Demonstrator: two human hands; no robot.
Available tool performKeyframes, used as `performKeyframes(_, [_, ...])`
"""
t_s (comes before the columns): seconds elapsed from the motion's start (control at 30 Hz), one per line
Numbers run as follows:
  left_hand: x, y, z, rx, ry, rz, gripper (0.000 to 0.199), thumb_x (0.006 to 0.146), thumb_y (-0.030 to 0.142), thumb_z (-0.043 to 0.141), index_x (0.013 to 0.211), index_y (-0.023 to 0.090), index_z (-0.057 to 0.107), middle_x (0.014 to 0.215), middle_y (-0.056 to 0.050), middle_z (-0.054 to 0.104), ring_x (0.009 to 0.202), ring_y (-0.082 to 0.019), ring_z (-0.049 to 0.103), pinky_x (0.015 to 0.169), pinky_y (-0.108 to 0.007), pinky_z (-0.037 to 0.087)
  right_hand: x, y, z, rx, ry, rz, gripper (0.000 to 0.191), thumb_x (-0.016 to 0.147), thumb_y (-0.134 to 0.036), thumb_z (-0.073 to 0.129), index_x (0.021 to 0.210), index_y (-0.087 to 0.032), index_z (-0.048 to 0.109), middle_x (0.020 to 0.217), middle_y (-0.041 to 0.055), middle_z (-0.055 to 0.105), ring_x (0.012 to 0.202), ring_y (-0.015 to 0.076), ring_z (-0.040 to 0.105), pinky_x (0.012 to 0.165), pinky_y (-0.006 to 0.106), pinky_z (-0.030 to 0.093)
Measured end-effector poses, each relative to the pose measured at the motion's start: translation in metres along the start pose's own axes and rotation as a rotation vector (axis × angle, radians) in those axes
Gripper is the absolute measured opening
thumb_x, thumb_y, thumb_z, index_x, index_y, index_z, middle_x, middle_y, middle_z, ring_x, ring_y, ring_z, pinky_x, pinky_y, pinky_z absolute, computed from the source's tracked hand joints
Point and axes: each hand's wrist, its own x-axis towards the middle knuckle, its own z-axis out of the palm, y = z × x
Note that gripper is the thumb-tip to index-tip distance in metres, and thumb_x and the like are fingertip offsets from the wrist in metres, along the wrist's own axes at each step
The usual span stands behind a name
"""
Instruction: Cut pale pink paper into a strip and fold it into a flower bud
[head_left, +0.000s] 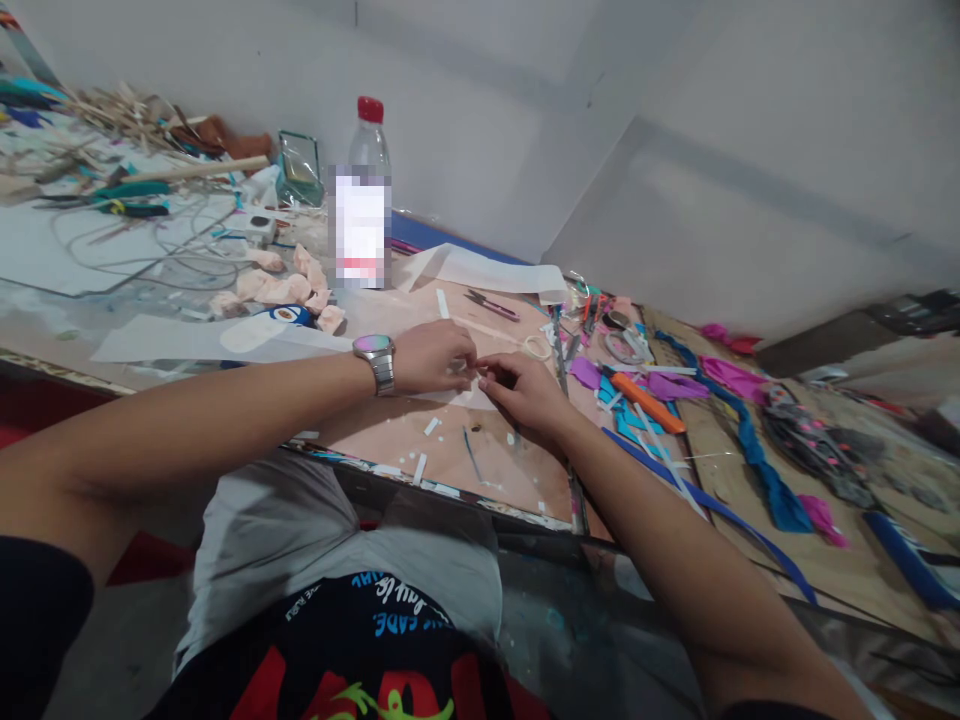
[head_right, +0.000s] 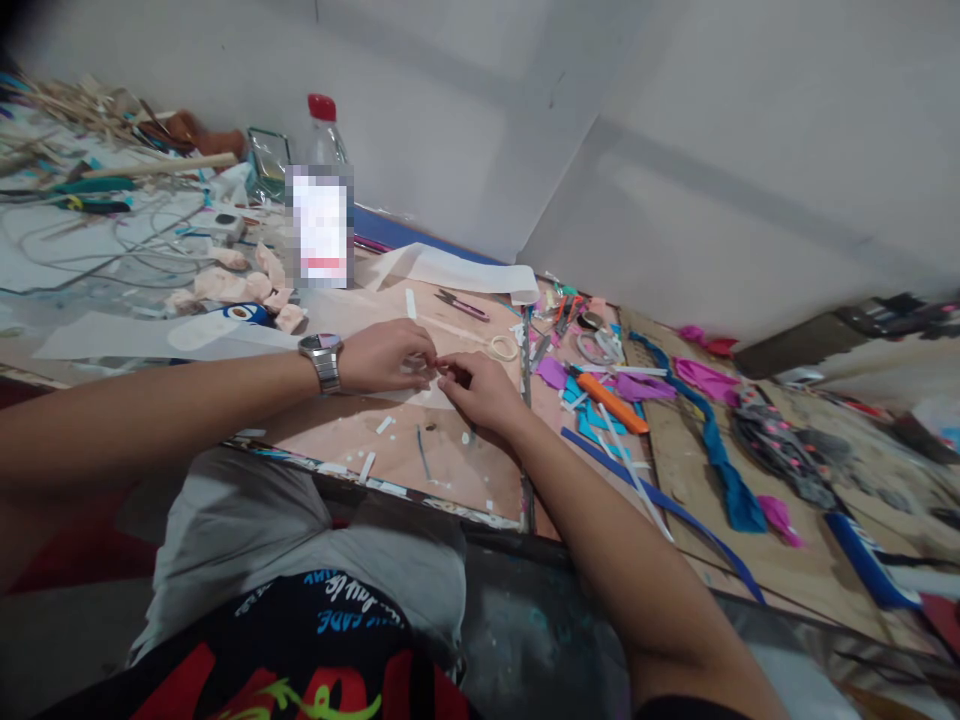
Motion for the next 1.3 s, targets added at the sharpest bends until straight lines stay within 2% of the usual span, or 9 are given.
performKeyframes(0.13, [-0.0011, 0.0005, 0.0010, 0.008, 0.027, -0.074, 0.038, 0.084, 0.045, 0.080, 0.109, 0.018, 0.072, 0.107, -0.008, 0.075, 0.104, -0.025, 0.066, 0.087, -0.035, 0.046, -0.0005, 0.0012, 0.0000, 0.010, 0.003, 0.003, 0.034, 0.089, -0.032, 0.067, 0.118, -0.015, 0.075, 0.087, 0.0032, 0.070, 0.077, 0.0114, 0.060, 0.074, 0.024, 0.044])
performKeyframes(0.23, [-0.0019, 0.0005, 0.0007, 0.001, 0.027, -0.080, 0.041, 0.084, 0.045, 0.081, 0.112, 0.018, 0.071, 0.109, -0.008, 0.075, 0.105, -0.026, 0.066, 0.088, -0.035, 0.046, -0.0004, 0.0006, -0.0003, 0.019, -0.009, 0.003, 0.030, 0.089, -0.033, 0.067, 0.113, -0.016, 0.075, 0.084, 0.0018, 0.069, 0.073, 0.0103, 0.058, 0.071, 0.023, 0.043])
performKeyframes(0.47, [-0.0001, 0.0026, -0.0039, -0.003, -0.034, -0.007, 0.030, 0.090, 0.042, 0.075, 0.106, 0.017, 0.080, 0.110, -0.009, 0.077, 0.109, -0.025, 0.068, 0.101, -0.039, 0.049, 0.0000, -0.0009, -0.0006, 0.000, -0.001, 0.000, 0.025, 0.089, -0.033, 0.068, 0.106, -0.017, 0.078, 0.086, 0.0032, 0.070, 0.078, 0.0120, 0.060, 0.075, 0.025, 0.044])
performKeyframes(0.77, [0.0002, 0.0026, -0.0038, 0.005, -0.039, 0.005, 0.031, 0.090, 0.042, 0.075, 0.110, 0.018, 0.081, 0.111, -0.009, 0.078, 0.110, -0.025, 0.068, 0.104, -0.039, 0.049, 0.0014, 0.0004, -0.0012, -0.023, -0.014, -0.009, 0.024, 0.089, -0.030, 0.067, 0.107, -0.018, 0.079, 0.100, 0.0056, 0.075, 0.088, 0.0151, 0.064, 0.083, 0.028, 0.046])
performKeyframes(1.07, [0.0003, -0.0013, -0.0012, -0.005, -0.014, 0.030, 0.021, 0.089, 0.037, 0.075, 0.101, 0.023, 0.085, 0.113, -0.008, 0.078, 0.110, -0.024, 0.069, 0.103, -0.038, 0.050, 0.0005, -0.0002, -0.0018, -0.050, -0.014, -0.034, 0.022, 0.089, -0.030, 0.068, 0.104, -0.018, 0.080, 0.097, 0.0060, 0.075, 0.089, 0.0163, 0.063, 0.083, 0.029, 0.045])
performKeyframes(1.3, [0.0002, -0.0050, -0.0002, 0.011, -0.014, 0.035, 0.027, 0.090, 0.042, 0.073, 0.103, 0.022, 0.085, 0.114, -0.009, 0.078, 0.110, -0.025, 0.069, 0.103, -0.039, 0.049, 0.0014, 0.0003, -0.0019, -0.057, -0.017, -0.058, 0.022, 0.090, -0.030, 0.067, 0.105, -0.019, 0.080, 0.095, 0.0061, 0.075, 0.089, 0.0166, 0.064, 0.084, 0.030, 0.046])
